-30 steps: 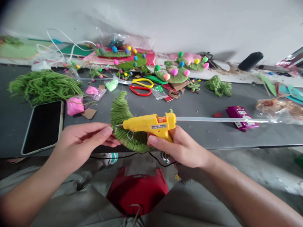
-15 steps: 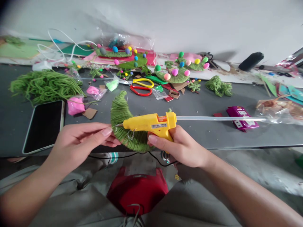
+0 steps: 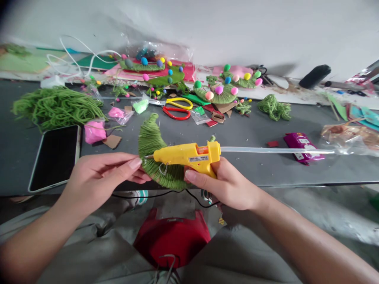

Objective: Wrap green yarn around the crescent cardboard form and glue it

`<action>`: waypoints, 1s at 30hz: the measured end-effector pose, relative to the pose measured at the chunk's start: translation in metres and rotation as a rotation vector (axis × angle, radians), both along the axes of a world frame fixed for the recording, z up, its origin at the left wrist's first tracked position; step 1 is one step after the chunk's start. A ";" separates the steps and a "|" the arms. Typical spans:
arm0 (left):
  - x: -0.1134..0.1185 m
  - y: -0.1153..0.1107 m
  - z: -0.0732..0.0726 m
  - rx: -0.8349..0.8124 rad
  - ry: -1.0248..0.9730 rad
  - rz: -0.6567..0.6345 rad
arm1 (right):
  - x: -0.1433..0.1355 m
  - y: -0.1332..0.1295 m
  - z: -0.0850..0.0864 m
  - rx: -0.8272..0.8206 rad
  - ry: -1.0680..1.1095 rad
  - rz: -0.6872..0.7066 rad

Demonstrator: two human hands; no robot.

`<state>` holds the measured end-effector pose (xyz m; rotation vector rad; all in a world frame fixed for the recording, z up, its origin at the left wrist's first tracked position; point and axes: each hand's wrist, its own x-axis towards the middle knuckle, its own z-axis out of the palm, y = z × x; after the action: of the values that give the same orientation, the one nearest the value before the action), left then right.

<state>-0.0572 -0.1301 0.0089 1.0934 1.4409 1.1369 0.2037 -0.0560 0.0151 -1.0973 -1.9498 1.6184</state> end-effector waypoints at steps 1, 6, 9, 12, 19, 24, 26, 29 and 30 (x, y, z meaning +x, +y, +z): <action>0.000 0.000 0.000 -0.001 -0.009 0.002 | 0.000 0.000 0.000 -0.015 -0.013 0.022; -0.002 0.001 -0.003 -0.028 -0.015 0.012 | 0.001 0.001 -0.001 -0.056 -0.009 0.075; -0.002 0.001 -0.004 -0.034 0.001 0.008 | 0.000 0.001 -0.001 -0.064 -0.007 0.076; -0.002 0.001 -0.004 -0.027 0.003 0.005 | 0.000 0.001 -0.001 -0.068 -0.002 0.064; -0.002 0.002 -0.008 -0.003 -0.045 -0.001 | 0.006 0.006 -0.002 0.006 -0.016 0.029; -0.003 0.002 -0.010 0.036 -0.068 -0.010 | 0.030 0.016 -0.002 0.147 -0.055 -0.076; -0.003 0.003 -0.011 0.051 -0.065 -0.005 | 0.046 0.026 -0.002 0.205 -0.054 -0.176; -0.004 0.003 -0.010 0.059 -0.053 0.010 | 0.079 0.048 -0.005 0.366 -0.280 -0.385; -0.005 0.003 -0.009 0.063 -0.049 0.014 | 0.090 0.056 -0.007 0.433 -0.415 -0.470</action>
<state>-0.0619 -0.1268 -0.0006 1.0930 1.3843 1.2183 0.2939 0.0000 0.0080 -1.6283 -1.9451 0.7225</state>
